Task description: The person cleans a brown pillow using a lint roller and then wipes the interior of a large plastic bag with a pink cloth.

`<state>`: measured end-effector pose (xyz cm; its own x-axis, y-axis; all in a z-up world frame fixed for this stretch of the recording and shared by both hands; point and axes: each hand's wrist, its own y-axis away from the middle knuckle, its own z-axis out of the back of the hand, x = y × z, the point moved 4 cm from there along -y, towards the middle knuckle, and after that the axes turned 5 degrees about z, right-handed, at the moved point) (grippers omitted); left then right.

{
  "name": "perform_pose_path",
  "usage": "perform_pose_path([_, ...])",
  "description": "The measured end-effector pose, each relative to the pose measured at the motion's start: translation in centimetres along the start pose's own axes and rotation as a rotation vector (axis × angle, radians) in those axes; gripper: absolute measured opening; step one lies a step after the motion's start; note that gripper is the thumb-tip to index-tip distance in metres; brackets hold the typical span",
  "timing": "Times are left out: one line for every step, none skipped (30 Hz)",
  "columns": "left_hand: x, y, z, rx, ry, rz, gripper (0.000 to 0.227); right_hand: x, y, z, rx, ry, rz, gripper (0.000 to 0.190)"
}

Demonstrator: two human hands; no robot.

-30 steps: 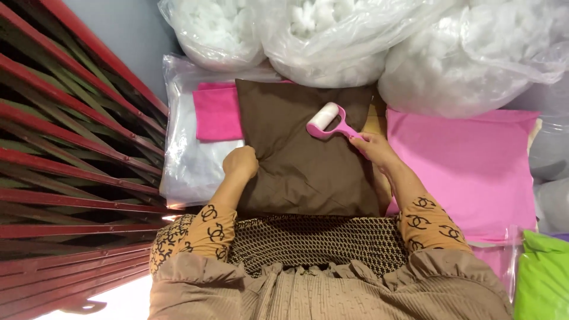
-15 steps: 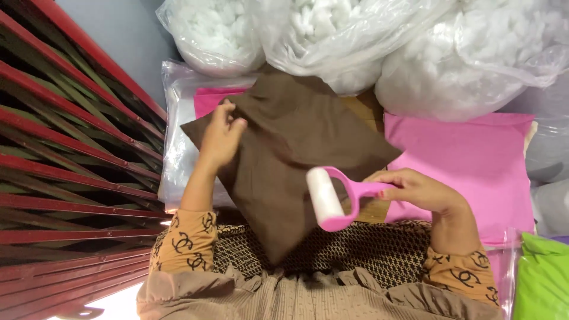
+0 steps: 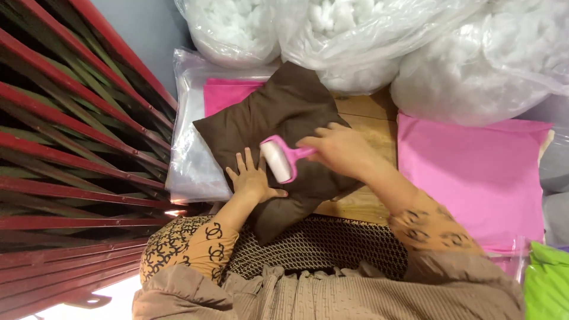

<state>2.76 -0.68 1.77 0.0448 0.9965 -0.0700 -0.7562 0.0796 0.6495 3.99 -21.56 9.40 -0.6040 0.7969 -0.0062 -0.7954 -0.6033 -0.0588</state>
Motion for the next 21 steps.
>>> perform_pose_path([0.6,-1.1,-1.4,0.004,-0.005,-0.002,0.13,-1.4,-0.5,-0.1,0.001,-0.004,-0.005,0.03])
perform_pose_path([1.0,-2.1,-2.4,-0.085,0.029,-0.028,0.13,-2.9,-1.0,-0.6,0.067,-0.029,-0.029,0.029])
perform_pose_path([1.5,-3.1,-3.5,-0.172,0.063,-0.057,0.131,-4.3,-1.3,-1.0,0.135,-0.053,-0.056,0.028])
perform_pose_path([1.4,-2.6,-3.1,-0.165,0.059,-0.062,0.131,-6.3,-0.4,-0.1,0.14,-0.057,-0.063,0.028])
perform_pose_path([1.2,-2.3,-2.5,-0.116,0.036,-0.045,0.132,-9.1,0.3,0.9,0.21,0.041,-0.203,0.031])
perform_pose_path([1.1,-1.9,-2.0,-0.067,0.012,-0.028,0.134,-11.9,1.1,1.9,0.277,0.139,-0.342,0.037])
perform_pose_path([1.0,-1.4,-1.6,-0.067,0.019,-0.026,0.134,-12.6,2.8,2.2,0.279,0.143,-0.337,0.037])
perform_pose_path([0.9,-0.8,-1.2,-0.075,0.042,-0.038,0.131,-13.5,4.6,2.4,0.297,0.167,-0.389,0.03])
perform_pose_path([0.5,-0.3,-0.6,-0.085,0.062,-0.051,0.129,-14.5,6.6,2.7,0.312,0.19,-0.444,0.028])
perform_pose_path([-0.1,0.8,0.1,-0.087,0.066,-0.051,0.129,-12.2,6.0,3.9,0.311,0.193,-0.441,0.028])
perform_pose_path([-0.8,2.0,0.6,-0.058,0.108,-0.11,0.133,-9.3,5.7,4.7,0.267,0.013,-0.387,0.03])
perform_pose_path([-1.6,3.3,1.0,-0.029,0.151,-0.168,0.137,-6.5,5.4,5.7,0.219,-0.165,-0.332,0.033])
perform_pose_path([-1.9,3.2,0.1,-0.023,0.144,-0.172,0.137,-4.5,5.2,4.7,0.22,-0.17,-0.34,0.033])
perform_pose_path([-2.1,3.1,-1.0,0.022,0.088,-0.161,0.138,-2.0,4.8,3.7,0.233,-0.213,-0.215,0.028])
perform_pose_path([-2.2,3.0,-1.9,0.06,0.035,-0.147,0.139,0.4,4.1,2.8,0.24,-0.251,-0.083,0.023])
perform_pose_path([-2.4,2.4,-2.4,0.059,0.031,-0.148,0.139,-0.6,4.3,1.4,0.237,-0.253,-0.086,0.023])
perform_pose_path([-2.3,2.0,-3.0,0.045,-0.037,-0.129,0.136,-1.5,4.6,-0.2,0.276,-0.184,-0.134,0.027])
perform_pose_path([-2.3,1.5,-3.6,0.03,-0.106,-0.112,0.133,-2.5,4.9,-1.8,0.314,-0.115,-0.183,0.031])
perform_pose_path([-2.3,1.6,-3.5,0.032,-0.113,-0.116,0.133,-5.0,6.4,-2.1,0.313,-0.118,-0.19,0.031])
perform_pose_path([-2.3,1.8,-3.3,0.031,-0.122,-0.112,0.132,-8.0,8.1,-2.3,0.306,-0.138,-0.305,0.033])
perform_pose_path([-2.5,1.9,-3.0,0.025,-0.13,-0.111,0.132,-11.1,9.8,-2.4,0.293,-0.154,-0.421,0.035])
